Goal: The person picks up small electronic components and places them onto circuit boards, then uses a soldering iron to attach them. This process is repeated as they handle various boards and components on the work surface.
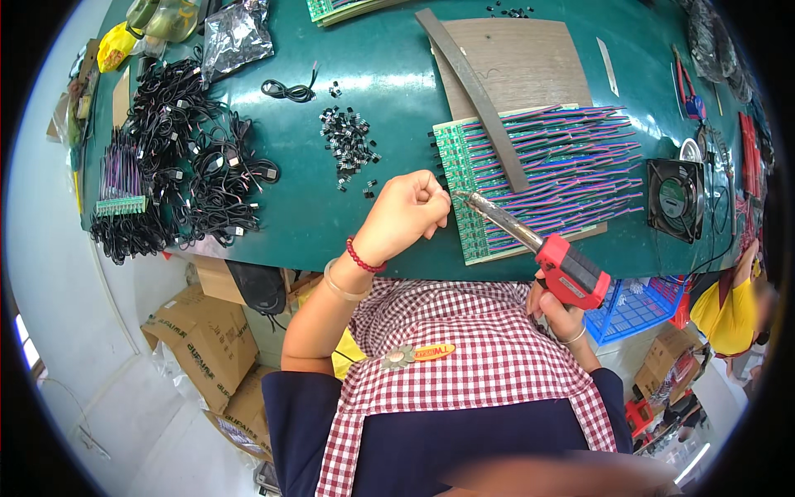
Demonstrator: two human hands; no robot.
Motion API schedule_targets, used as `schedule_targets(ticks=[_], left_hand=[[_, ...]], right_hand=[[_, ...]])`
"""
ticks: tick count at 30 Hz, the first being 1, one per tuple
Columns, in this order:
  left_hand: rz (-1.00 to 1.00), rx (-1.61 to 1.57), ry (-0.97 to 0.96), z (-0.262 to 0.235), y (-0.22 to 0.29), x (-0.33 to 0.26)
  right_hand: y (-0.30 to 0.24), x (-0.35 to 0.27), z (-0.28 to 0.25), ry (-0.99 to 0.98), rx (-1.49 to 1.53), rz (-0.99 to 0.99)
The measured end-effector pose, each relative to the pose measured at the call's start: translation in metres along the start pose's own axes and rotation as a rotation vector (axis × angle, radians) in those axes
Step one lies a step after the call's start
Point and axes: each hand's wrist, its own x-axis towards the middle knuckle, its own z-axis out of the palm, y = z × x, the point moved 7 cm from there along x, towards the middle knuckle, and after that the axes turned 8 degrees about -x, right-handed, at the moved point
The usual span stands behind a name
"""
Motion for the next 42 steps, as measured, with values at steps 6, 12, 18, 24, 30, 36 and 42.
schedule_targets(ticks=[6, 12, 18, 24, 30, 36, 42], left_hand=[[-0.014, -0.013, -0.007, 0.000, 0.000, 0.001], [0.000, -0.024, 0.004, 0.000, 0.000, -0.001], [0.021, -0.029, -0.008, 0.000, -0.002, 0.002], [0.004, -0.019, -0.005, 0.000, 0.000, 0.001], [0.007, 0.011, 0.008, 0.000, -0.001, 0.002], [0.007, 0.034, 0.018, -0.002, -0.001, 0.001], [-0.011, 0.026, 0.017, -0.001, 0.000, 0.001]], right_hand=[[0.000, -0.001, 0.000, 0.001, -0.007, -0.017], [0.009, -0.003, -0.005, -0.067, 0.047, 0.013], [-0.002, -0.002, 0.000, 0.027, -0.022, -0.020], [-0.002, 0.000, 0.000, 0.013, -0.006, -0.006], [0.006, -0.005, -0.004, -0.015, 0.017, 0.062], [0.012, -0.007, -0.002, -0.099, -0.057, 0.125], [0.009, -0.011, -0.002, 0.074, -0.009, 0.052]])
